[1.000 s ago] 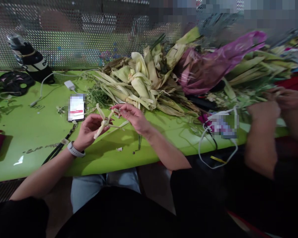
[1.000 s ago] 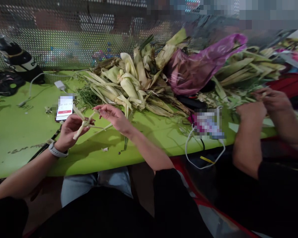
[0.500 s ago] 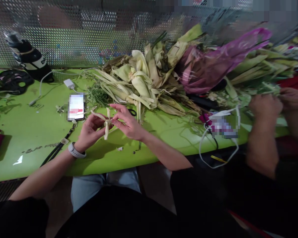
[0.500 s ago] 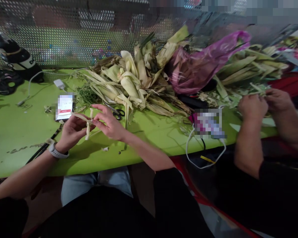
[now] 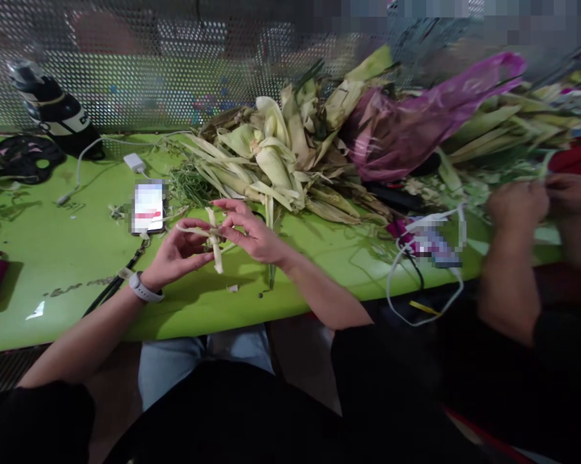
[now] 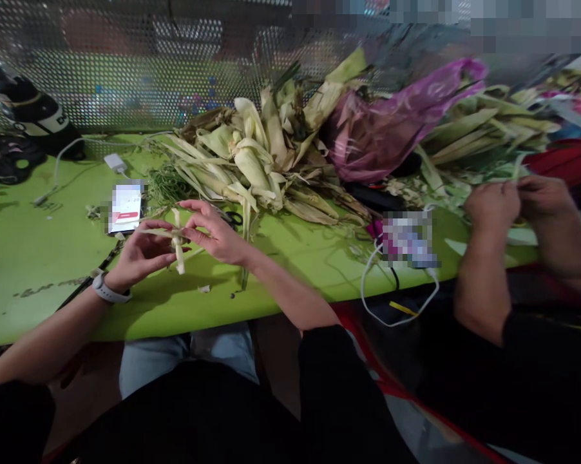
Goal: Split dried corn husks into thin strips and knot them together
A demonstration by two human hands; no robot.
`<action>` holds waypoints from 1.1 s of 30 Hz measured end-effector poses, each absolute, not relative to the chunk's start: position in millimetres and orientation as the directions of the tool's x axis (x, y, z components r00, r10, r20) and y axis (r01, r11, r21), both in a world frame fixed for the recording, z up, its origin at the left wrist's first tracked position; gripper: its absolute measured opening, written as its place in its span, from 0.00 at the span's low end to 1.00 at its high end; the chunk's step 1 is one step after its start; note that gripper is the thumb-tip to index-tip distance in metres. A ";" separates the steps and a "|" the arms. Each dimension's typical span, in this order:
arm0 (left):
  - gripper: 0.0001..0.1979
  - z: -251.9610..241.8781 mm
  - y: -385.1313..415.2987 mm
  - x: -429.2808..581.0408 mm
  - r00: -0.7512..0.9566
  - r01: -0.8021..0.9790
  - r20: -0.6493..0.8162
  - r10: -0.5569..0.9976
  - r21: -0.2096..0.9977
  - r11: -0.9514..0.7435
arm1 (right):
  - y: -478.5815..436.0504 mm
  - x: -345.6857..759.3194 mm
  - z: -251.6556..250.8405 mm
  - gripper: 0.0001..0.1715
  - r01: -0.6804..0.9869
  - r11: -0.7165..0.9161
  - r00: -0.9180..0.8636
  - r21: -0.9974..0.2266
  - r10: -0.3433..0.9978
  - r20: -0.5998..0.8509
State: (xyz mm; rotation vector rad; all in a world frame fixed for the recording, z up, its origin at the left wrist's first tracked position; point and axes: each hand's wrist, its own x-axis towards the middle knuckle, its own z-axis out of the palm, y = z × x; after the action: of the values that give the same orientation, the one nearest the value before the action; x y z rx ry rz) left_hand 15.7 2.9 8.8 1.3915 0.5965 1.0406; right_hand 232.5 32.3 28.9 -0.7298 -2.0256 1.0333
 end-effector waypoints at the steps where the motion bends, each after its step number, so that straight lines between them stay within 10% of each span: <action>1: 0.24 9.2 3.1 14.9 0.473 -0.235 0.224 0.852 0.964 -0.122 | 32.3 233.0 29.3 0.13 0.144 0.516 -0.572 -0.844 0.740 0.354; 33: 0.12 12.3 2.4 15.4 0.287 -0.106 0.271 0.919 0.962 -0.251 | 32.1 234.8 32.2 0.12 0.141 0.582 -0.639 -0.801 0.671 0.375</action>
State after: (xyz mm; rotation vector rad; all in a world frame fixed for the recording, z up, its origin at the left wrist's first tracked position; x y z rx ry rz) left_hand 15.4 2.4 12.3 1.4771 0.7936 1.1952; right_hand 234.8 32.1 32.2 -0.6430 -2.1280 0.9982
